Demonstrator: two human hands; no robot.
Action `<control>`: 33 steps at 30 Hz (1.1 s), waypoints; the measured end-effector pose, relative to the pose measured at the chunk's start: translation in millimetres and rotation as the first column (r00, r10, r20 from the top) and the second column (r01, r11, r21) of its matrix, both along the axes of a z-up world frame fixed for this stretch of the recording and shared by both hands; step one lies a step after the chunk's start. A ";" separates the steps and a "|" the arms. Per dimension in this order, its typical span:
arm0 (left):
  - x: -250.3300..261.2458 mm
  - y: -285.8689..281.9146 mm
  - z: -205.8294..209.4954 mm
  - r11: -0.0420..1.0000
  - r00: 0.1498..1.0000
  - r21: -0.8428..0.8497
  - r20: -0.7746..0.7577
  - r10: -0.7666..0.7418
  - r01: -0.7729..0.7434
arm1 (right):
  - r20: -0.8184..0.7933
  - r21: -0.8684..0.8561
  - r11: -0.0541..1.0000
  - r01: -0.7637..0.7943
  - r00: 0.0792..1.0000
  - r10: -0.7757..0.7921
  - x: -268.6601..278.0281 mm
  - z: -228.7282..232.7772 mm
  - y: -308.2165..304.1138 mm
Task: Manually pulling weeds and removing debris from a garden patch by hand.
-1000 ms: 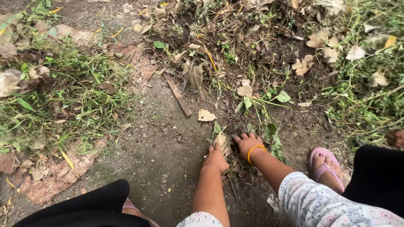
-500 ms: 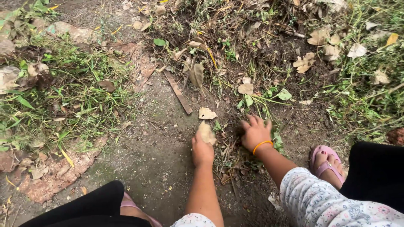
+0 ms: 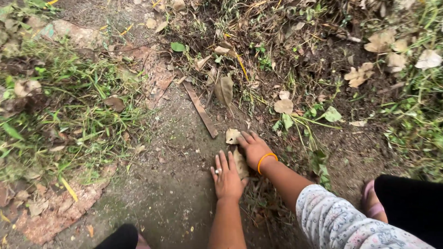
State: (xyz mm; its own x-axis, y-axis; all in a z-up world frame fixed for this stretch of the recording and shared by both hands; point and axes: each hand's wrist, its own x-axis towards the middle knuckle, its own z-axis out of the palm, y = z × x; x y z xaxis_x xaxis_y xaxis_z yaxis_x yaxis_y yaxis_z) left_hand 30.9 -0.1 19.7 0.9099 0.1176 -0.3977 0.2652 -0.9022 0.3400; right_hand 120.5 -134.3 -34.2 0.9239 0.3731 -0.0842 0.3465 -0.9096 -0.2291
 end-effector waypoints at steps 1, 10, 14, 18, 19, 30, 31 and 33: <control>10.4 4.5 -3.9 0.997 0.997 0.027 0.040 -0.068 0.067 | -0.039 -0.023 0.999 -0.041 0.998 0.040 8.6 8.0 4.9; 76.4 24.9 -33.8 0.994 0.990 -0.042 0.103 -0.099 0.103 | -0.354 -0.093 0.985 -0.146 0.929 0.104 46.1 46.9 27.9; 63.7 7.9 -52.7 0.993 0.986 -0.022 0.119 -0.115 0.118 | -0.286 -0.123 0.971 -0.204 0.944 0.162 29.5 25.9 10.0; 36.1 -5.0 -75.4 0.992 0.975 -0.036 0.191 -0.110 0.119 | -0.215 -0.105 0.982 -0.159 0.967 0.134 -2.8 17.3 -3.3; 26.6 -8.2 -80.3 0.990 0.974 -0.064 0.195 -0.111 0.126 | -0.243 -0.121 0.982 -0.142 0.964 0.110 -13.2 17.5 -6.9; -35.6 -26.8 -14.7 0.998 0.969 -0.030 0.242 -0.041 0.050 | -0.339 -0.082 0.980 -0.183 0.930 0.146 -66.2 47.7 -32.1; -36.5 -25.1 -8.7 1.000 0.990 -0.029 0.139 0.001 0.003 | -0.396 -0.174 0.975 -0.139 0.916 0.060 -73.4 66.5 -29.9; -39.1 -21.9 6.7 0.999 0.998 -0.021 0.039 0.042 -0.041 | -0.441 -0.266 0.959 -0.094 0.897 -0.035 -81.4 77.6 -29.5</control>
